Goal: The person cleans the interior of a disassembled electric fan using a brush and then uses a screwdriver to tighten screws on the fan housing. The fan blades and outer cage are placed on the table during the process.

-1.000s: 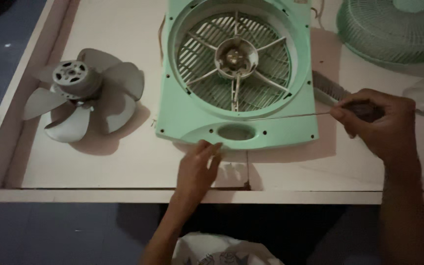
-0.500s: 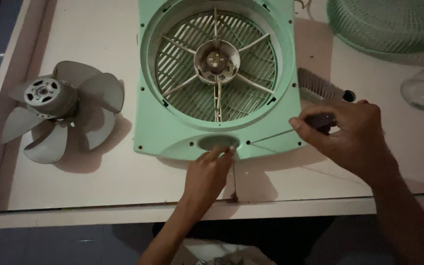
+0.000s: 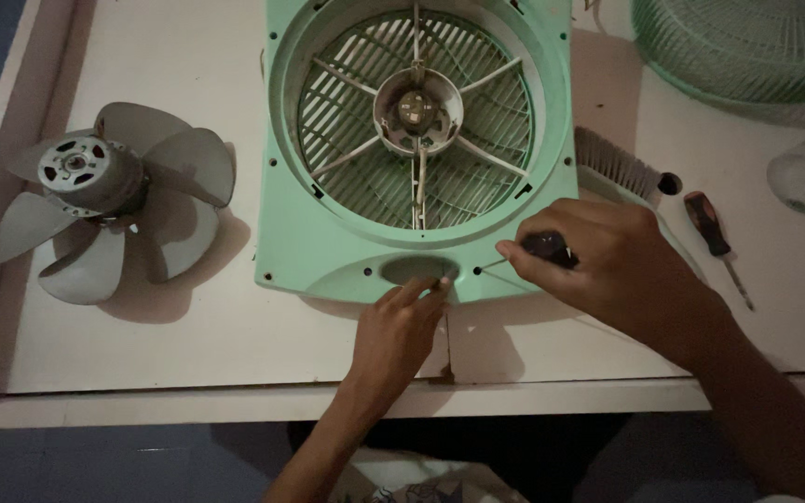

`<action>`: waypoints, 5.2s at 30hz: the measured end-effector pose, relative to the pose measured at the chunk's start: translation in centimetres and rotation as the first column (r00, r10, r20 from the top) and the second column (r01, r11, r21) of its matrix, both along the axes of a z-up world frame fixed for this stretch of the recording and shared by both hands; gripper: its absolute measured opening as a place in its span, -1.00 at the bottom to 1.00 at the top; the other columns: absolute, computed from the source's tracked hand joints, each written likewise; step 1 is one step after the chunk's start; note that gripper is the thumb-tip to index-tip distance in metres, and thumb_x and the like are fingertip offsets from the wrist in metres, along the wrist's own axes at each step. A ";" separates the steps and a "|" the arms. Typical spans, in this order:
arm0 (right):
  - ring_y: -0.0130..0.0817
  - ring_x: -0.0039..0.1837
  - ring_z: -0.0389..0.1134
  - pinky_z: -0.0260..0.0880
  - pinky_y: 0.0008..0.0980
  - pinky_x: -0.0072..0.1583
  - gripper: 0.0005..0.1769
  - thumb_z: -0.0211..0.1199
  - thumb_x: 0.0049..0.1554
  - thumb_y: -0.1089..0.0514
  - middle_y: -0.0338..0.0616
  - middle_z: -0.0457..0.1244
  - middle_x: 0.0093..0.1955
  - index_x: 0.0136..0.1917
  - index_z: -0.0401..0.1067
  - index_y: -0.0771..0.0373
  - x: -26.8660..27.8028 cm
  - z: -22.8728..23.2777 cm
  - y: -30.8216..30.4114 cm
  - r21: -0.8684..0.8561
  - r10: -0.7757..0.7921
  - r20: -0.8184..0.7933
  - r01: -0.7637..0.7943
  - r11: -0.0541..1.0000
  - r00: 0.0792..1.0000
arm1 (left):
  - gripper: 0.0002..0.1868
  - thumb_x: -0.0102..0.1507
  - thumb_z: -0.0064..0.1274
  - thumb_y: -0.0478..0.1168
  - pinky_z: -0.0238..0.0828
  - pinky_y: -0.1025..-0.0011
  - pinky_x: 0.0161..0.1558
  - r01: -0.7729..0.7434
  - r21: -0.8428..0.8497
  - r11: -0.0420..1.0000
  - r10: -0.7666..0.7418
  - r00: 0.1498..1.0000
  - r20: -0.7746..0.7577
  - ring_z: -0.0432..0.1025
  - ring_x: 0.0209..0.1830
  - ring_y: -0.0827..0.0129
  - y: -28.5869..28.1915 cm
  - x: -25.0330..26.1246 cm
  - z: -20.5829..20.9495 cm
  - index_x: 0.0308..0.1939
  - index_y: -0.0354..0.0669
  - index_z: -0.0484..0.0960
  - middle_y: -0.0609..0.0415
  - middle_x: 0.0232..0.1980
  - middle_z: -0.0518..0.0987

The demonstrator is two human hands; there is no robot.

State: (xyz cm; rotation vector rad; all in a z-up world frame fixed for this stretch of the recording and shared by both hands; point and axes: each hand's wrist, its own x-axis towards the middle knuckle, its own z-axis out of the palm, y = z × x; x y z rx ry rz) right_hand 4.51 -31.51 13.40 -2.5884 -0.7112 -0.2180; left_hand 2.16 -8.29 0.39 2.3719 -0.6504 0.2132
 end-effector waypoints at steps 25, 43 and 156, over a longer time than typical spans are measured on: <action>-0.17 -0.38 0.37 0.45 -0.13 -0.31 -0.29 0.05 0.25 -0.36 -0.07 0.29 -0.51 -0.36 0.52 0.26 1.1 5.7 5.2 -0.688 -0.148 -0.104 0.037 0.725 0.983 | -0.74 0.25 0.11 -0.37 0.52 0.16 -0.18 0.003 -0.073 0.997 0.002 0.998 0.070 0.57 -0.14 0.05 0.2 0.0 -0.8 0.02 -0.24 0.70 0.03 0.04 0.65; -0.17 -0.13 0.41 0.44 -0.15 -0.11 -0.71 0.24 0.17 0.01 -0.06 0.32 -0.22 -0.18 0.44 0.30 -0.8 3.9 4.5 -0.650 0.106 0.016 -0.070 0.757 0.994 | -0.69 0.24 0.14 -0.36 0.54 0.20 -0.16 0.000 -0.063 0.998 0.004 0.998 0.064 0.59 -0.15 0.11 0.2 0.1 -1.8 0.07 -0.22 0.71 0.03 0.02 0.67; -0.20 -0.32 0.43 0.49 -0.20 -0.21 -0.64 0.04 0.34 0.00 -0.01 0.33 -0.35 0.00 0.38 0.38 -0.5 3.8 3.8 -0.671 -0.128 -0.153 -0.008 0.741 0.980 | -0.71 0.10 0.32 -0.12 0.50 0.15 -0.09 0.047 0.053 0.998 -0.047 0.999 0.014 0.49 -0.04 0.12 0.9 2.6 -0.9 -0.13 -0.10 0.80 0.07 -0.13 0.71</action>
